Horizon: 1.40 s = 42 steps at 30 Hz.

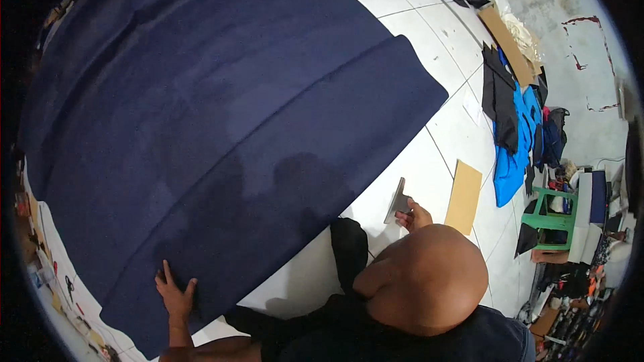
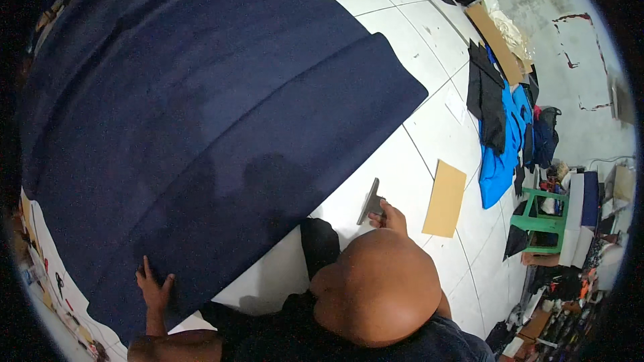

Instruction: The person spreads a large piece of blue fabric on a workshop floor, smoothing it by hand and using a large metal clip to secure the layers.

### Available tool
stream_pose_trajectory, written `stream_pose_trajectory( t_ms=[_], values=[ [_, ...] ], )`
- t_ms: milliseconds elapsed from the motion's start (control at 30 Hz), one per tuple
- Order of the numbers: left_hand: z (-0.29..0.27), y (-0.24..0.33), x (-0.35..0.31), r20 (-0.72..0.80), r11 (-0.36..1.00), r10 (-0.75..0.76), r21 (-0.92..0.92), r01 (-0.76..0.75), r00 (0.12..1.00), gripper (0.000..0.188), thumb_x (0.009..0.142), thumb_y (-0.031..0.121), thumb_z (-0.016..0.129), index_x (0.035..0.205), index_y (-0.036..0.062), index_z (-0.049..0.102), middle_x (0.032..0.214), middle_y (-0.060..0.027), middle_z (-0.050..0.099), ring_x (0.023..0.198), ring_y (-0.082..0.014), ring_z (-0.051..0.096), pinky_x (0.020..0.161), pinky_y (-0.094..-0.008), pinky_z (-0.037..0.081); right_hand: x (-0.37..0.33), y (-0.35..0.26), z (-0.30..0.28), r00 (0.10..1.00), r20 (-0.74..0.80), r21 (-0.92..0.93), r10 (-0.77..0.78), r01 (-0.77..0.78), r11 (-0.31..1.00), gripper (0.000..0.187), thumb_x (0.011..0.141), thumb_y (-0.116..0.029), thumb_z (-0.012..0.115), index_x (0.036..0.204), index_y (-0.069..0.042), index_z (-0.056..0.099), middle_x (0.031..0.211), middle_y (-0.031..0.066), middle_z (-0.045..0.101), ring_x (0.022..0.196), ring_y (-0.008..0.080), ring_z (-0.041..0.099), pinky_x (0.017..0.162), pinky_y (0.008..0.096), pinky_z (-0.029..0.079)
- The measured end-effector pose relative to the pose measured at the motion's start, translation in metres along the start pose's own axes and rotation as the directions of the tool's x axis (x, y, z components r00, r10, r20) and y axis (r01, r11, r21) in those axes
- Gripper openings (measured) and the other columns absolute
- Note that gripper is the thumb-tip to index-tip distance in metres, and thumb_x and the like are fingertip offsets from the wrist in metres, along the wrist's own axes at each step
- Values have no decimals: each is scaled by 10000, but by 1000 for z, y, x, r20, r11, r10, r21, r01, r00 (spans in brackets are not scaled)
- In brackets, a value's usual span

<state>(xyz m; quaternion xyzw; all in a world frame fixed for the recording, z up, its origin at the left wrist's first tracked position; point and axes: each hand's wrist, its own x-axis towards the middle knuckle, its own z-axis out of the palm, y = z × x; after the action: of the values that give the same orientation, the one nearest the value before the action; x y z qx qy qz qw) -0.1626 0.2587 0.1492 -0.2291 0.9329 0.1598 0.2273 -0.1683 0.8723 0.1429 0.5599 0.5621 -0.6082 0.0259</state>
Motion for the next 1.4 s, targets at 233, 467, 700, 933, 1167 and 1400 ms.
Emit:
stream_pose_trajectory(
  t_ms=[233, 467, 700, 933, 1167, 1400],
  values=[
    [7, -7, 3, -6, 1000, -9, -13, 8, 1000, 959, 705, 278, 778, 1466, 214, 199, 1412, -280, 225, 1297, -443, 263, 1046, -513, 308, 3, -11, 16, 999, 33, -199, -11, 17, 980, 411, 849, -377, 669, 957, 14, 604, 774, 67, 606, 653, 136, 557, 567, 239, 425],
    [4, -5, 1, -13, 1000, 8, 1, -8, 1000, 952, 702, 308, 773, 1465, 217, 211, 1415, -270, 228, 1293, -437, 274, 1046, -513, 305, 8, -13, 72, 980, 177, 97, -87, 71, 993, 282, 912, -308, 600, 877, -28, 601, 701, 25, 606, 596, 82, 535, 556, 218, 436],
    [24, -39, -21, -211, 964, -5, -262, -51, 977, 813, 768, 337, 715, 1420, 101, 292, 1366, -257, 304, 1255, -412, 342, 1023, -488, 333, 25, -28, 48, 931, 365, -199, 15, 62, 978, 512, 894, -508, 544, 949, -2, 587, 862, 77, 593, 728, 127, 556, 623, 262, 466],
    [116, -218, -93, 477, -358, -852, -830, 427, 214, 579, 824, 504, 588, 1286, 175, 468, 1194, -137, 514, 1077, -316, 503, 856, -443, 425, 79, -77, 64, 948, 178, -68, -265, 281, 957, 401, 870, -369, 633, 1058, -24, 553, 728, 42, 545, 608, 128, 557, 570, 269, 531],
    [157, -218, -105, 314, -316, -675, -941, 122, 668, 380, 832, 398, 576, 1057, 92, 559, 1003, -46, 607, 900, -175, 567, 739, -349, 451, 116, -80, 59, 943, 153, -20, -297, 303, 953, 189, 854, -227, 602, 946, -86, 517, 694, 19, 506, 536, 124, 485, 460, 273, 447],
    [95, -179, -201, 444, -269, -585, -896, 354, 678, 265, 842, 323, 532, 1007, 119, 567, 959, -27, 602, 772, -133, 518, 689, -279, 426, 10, -116, 31, 874, 193, 43, -447, 447, 893, 332, 832, -245, 544, 1080, -30, 491, 930, 84, 573, 857, 232, 569, 805, 383, 471]
  ],
)
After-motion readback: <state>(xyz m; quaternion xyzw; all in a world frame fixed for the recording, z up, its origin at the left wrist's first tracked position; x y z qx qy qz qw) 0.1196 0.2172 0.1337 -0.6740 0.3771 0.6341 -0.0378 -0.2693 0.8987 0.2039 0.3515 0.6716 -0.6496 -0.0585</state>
